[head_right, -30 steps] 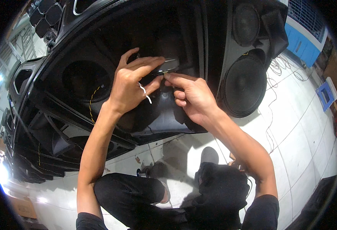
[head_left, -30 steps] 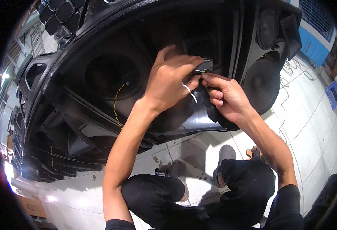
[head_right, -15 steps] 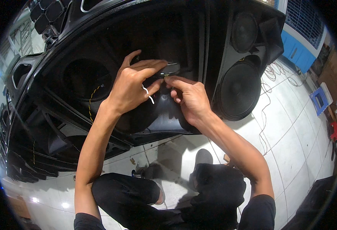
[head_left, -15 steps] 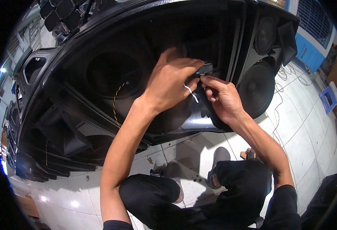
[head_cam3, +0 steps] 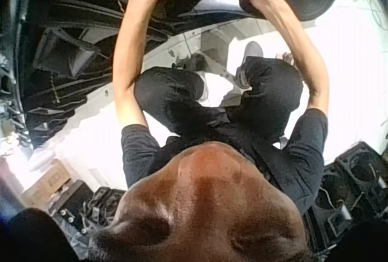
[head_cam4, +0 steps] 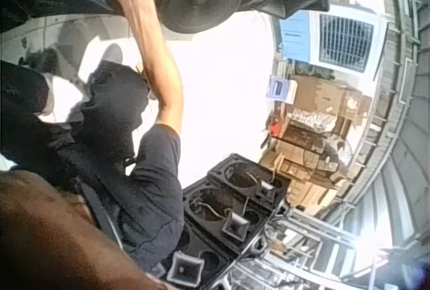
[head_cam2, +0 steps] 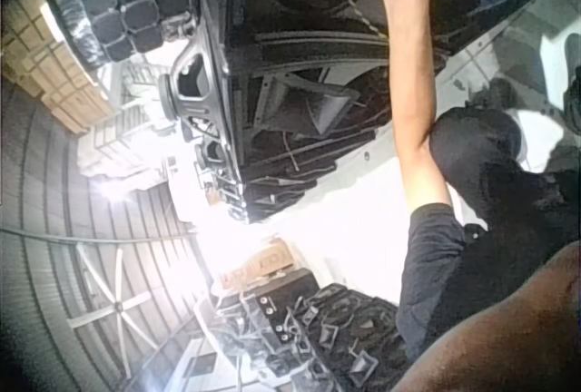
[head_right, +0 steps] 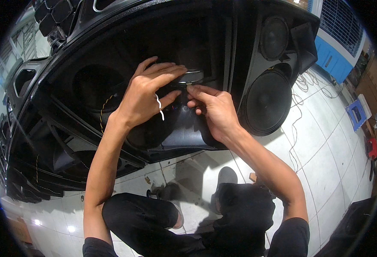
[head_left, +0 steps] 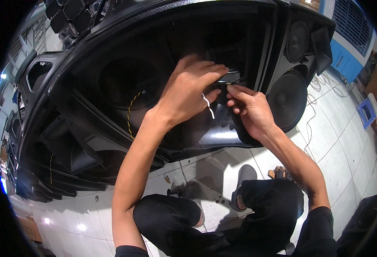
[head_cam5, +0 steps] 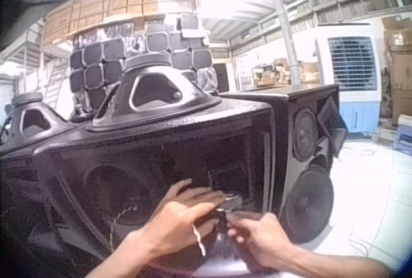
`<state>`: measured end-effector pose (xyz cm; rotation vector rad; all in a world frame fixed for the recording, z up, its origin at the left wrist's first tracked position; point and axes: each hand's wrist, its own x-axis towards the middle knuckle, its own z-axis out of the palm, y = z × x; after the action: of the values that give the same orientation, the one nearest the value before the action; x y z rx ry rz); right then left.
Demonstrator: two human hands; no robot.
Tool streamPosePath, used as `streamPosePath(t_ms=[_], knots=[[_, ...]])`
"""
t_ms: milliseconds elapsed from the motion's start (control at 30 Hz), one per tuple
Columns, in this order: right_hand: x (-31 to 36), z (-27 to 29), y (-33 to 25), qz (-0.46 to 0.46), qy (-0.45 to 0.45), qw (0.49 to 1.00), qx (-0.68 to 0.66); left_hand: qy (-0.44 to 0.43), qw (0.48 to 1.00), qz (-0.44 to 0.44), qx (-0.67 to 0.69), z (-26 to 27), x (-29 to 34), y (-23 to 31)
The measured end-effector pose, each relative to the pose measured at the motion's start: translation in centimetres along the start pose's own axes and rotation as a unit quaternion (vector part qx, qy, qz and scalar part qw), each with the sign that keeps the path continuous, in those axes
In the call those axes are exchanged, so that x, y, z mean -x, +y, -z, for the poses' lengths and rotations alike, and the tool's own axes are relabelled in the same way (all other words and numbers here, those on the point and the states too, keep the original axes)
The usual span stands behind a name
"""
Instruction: The person repairs a large black speaker by soldering red and black wires to its terminals, then places the speaker into a black enclosure and secures it with a zip tie.
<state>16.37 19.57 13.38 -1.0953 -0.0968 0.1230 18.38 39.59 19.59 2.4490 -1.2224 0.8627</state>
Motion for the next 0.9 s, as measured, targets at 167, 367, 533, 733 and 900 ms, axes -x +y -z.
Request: streamPosePath(t_ms=[167, 367, 533, 733, 900], knots=[[0.0, 0.3, -0.2, -0.005, -0.021, 1.0, 0.018, -0.005, 1.0, 0.003, -0.004, 0.0, 0.1, -0.2], [0.0, 1.1, -0.3, 0.011, -0.049, 0.998, 0.029, 0.021, 1.0, -0.013, -0.017, 0.6, 0.2, 0.0], [0.2, 0.6, -0.5, 0.0, -0.032, 0.999, 0.026, 0.014, 1.0, 0.002, -0.02, 1.1, 0.5, 0.3], [0.7, 0.9, -1.0, -0.015, -0.029, 0.999, 0.04, 0.005, 0.999, 0.018, -0.043, 1.8, 1.0, 0.6], [1.1, -0.3, -0.2, -0.015, -0.007, 0.998, 0.055, -0.031, 0.999, 0.02, -0.039, 1.5, 1.3, -0.1]])
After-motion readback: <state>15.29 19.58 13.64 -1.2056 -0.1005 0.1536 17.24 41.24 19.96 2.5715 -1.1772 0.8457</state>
